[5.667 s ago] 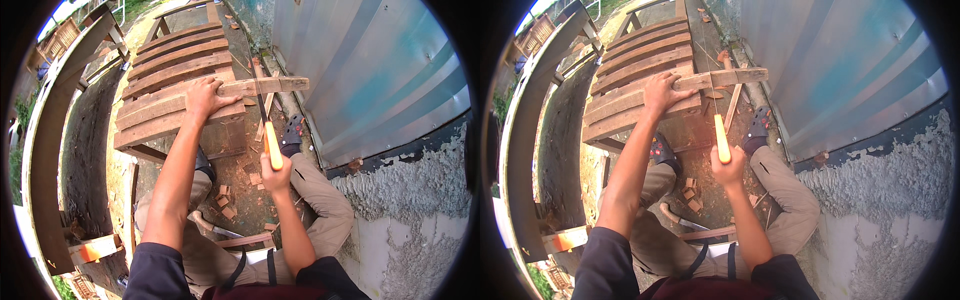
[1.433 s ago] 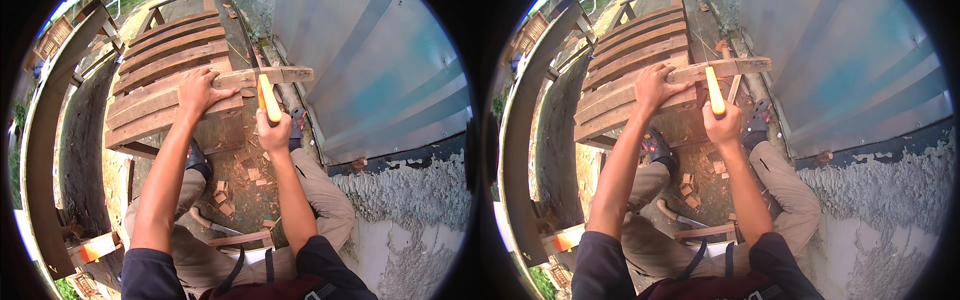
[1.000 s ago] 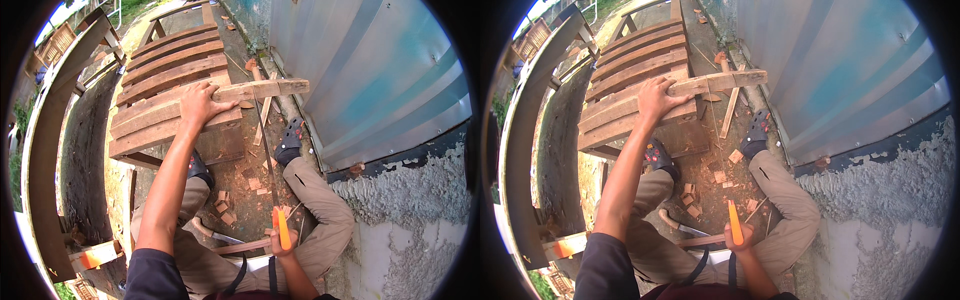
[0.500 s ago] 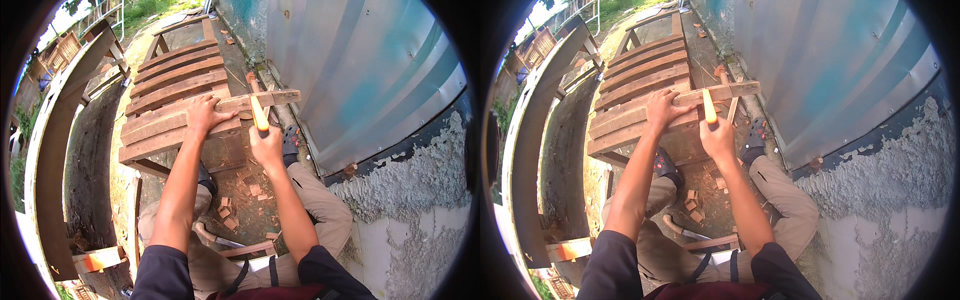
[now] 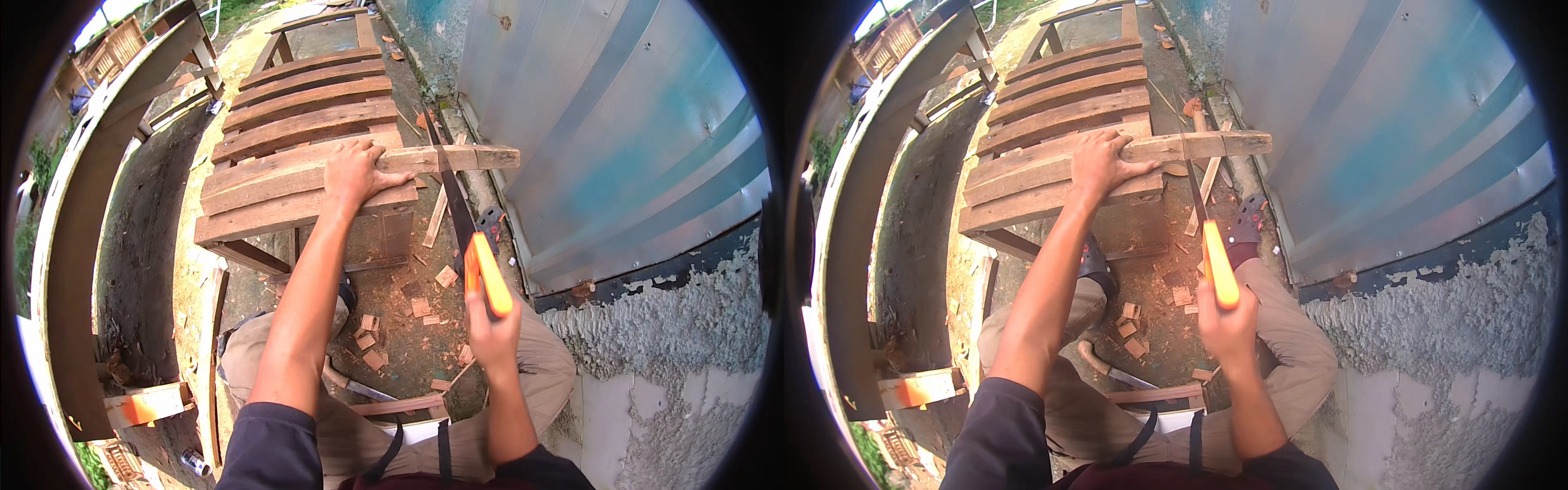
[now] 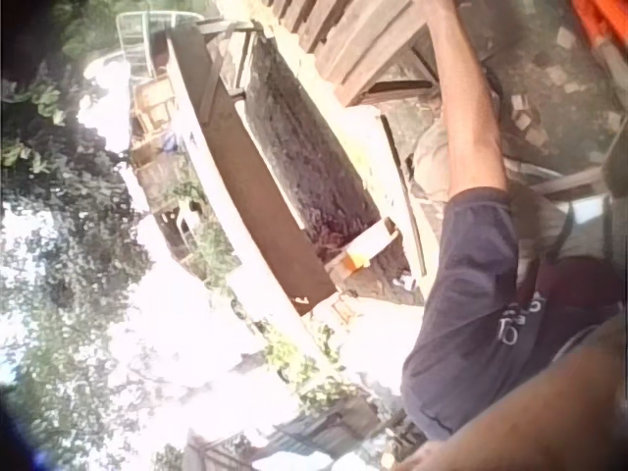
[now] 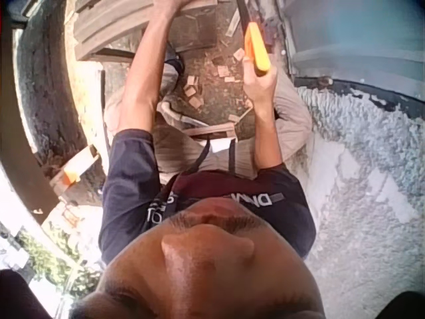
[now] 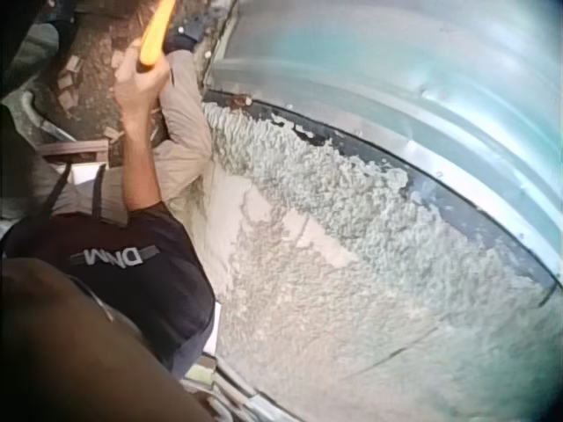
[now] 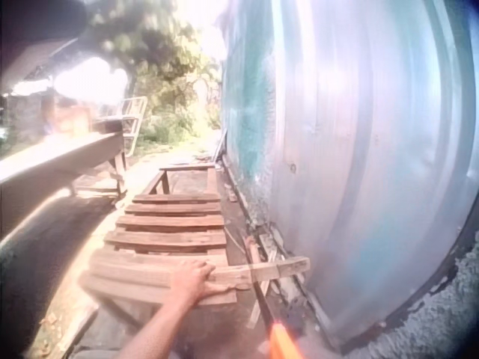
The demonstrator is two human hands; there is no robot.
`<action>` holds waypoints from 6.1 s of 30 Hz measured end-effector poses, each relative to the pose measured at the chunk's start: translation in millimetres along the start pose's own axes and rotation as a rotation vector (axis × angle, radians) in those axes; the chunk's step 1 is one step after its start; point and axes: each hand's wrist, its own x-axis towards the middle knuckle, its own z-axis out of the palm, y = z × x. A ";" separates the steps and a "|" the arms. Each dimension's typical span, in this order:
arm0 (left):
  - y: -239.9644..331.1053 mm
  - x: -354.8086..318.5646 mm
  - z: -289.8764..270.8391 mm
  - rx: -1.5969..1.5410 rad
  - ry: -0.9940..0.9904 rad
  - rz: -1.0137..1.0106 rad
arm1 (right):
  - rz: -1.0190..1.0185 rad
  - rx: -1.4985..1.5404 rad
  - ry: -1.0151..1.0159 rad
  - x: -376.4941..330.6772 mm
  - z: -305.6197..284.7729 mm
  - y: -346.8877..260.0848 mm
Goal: The person sits on the ground and uses a hand saw to cut a wooden plank that is part of a wooden pallet. The person holds the plank steady with one hand and saws with the other, producing sawdust as the cut progresses.
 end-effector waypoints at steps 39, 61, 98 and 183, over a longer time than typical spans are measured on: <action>-7.5 5.0 -0.8 0.024 -0.051 -0.011 | -0.308 -0.141 0.146 67.4 47.4 -7.7; -5.0 7.1 -12.9 0.000 -0.115 -0.026 | -0.337 -0.203 0.169 79.9 53.4 -15.5; 0.2 7.1 1.4 -0.011 -0.029 0.063 | -0.388 -0.142 0.176 130.8 56.2 0.3; 1.8 1.2 -1.8 -0.037 -0.006 0.007 | -0.154 0.082 0.136 -108.2 -25.7 18.0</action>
